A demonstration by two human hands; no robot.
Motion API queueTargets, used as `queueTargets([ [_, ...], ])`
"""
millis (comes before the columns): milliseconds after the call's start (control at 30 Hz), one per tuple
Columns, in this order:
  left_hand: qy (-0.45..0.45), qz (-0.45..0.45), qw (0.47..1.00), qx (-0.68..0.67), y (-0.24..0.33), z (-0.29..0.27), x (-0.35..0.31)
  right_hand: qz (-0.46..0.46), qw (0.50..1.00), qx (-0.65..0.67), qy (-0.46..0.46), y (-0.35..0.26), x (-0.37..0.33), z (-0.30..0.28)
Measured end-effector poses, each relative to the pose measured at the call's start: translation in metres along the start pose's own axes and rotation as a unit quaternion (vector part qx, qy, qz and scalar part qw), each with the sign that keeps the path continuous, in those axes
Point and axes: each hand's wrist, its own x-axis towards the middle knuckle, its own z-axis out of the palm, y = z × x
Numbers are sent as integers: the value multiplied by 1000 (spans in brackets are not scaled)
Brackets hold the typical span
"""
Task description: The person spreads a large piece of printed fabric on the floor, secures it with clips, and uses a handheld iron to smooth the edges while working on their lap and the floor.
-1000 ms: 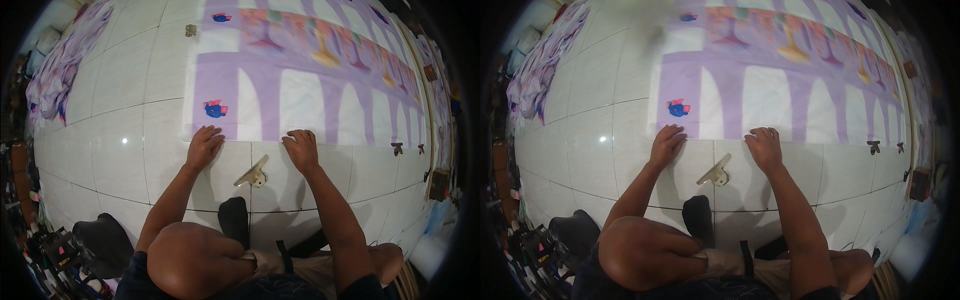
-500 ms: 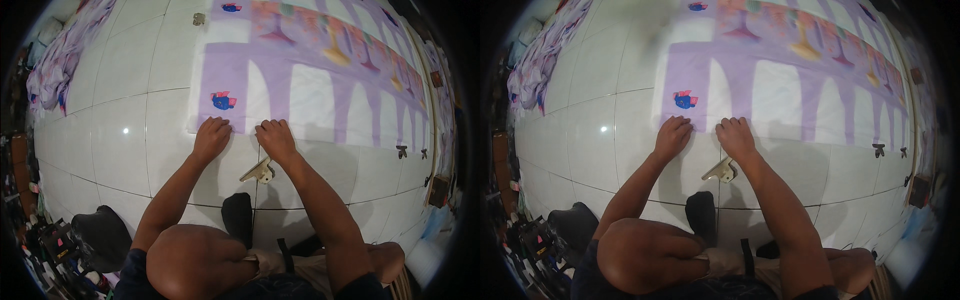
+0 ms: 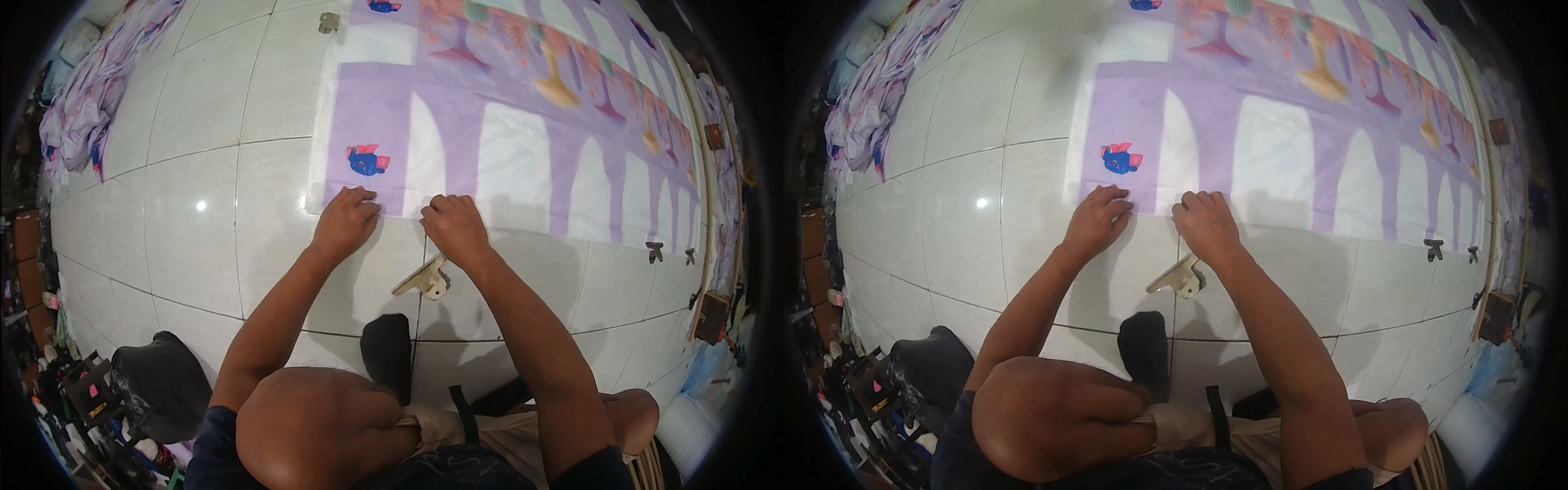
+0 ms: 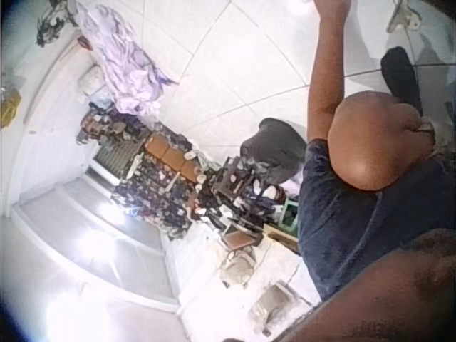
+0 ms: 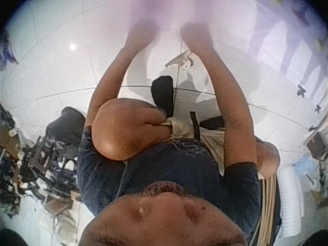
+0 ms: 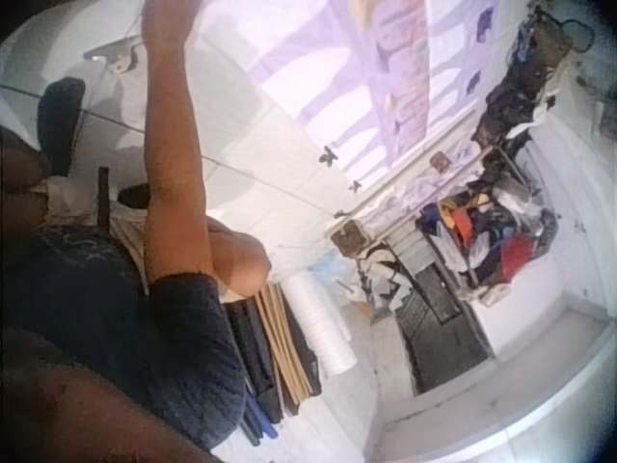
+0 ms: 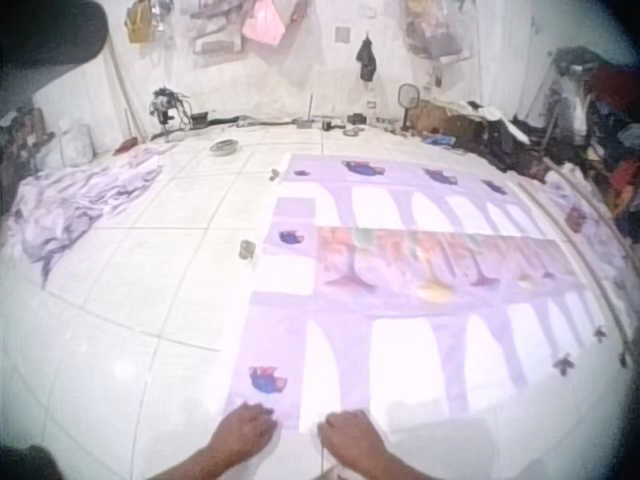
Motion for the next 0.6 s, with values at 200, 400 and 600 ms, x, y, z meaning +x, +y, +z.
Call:
queueTargets([
  [200, -41, 5, 999, 5, -6, -1, -3, -59, 993, -97, -43, -4, 4, 0],
  [400, -35, 89, 989, 115, -3, -2, 4, -96, 988, -123, 2, -6, 7, 7],
  [600, -19, 45, 998, 35, 4, 0, 1, -67, 995, -77, 19, 3, 9, 5],
])
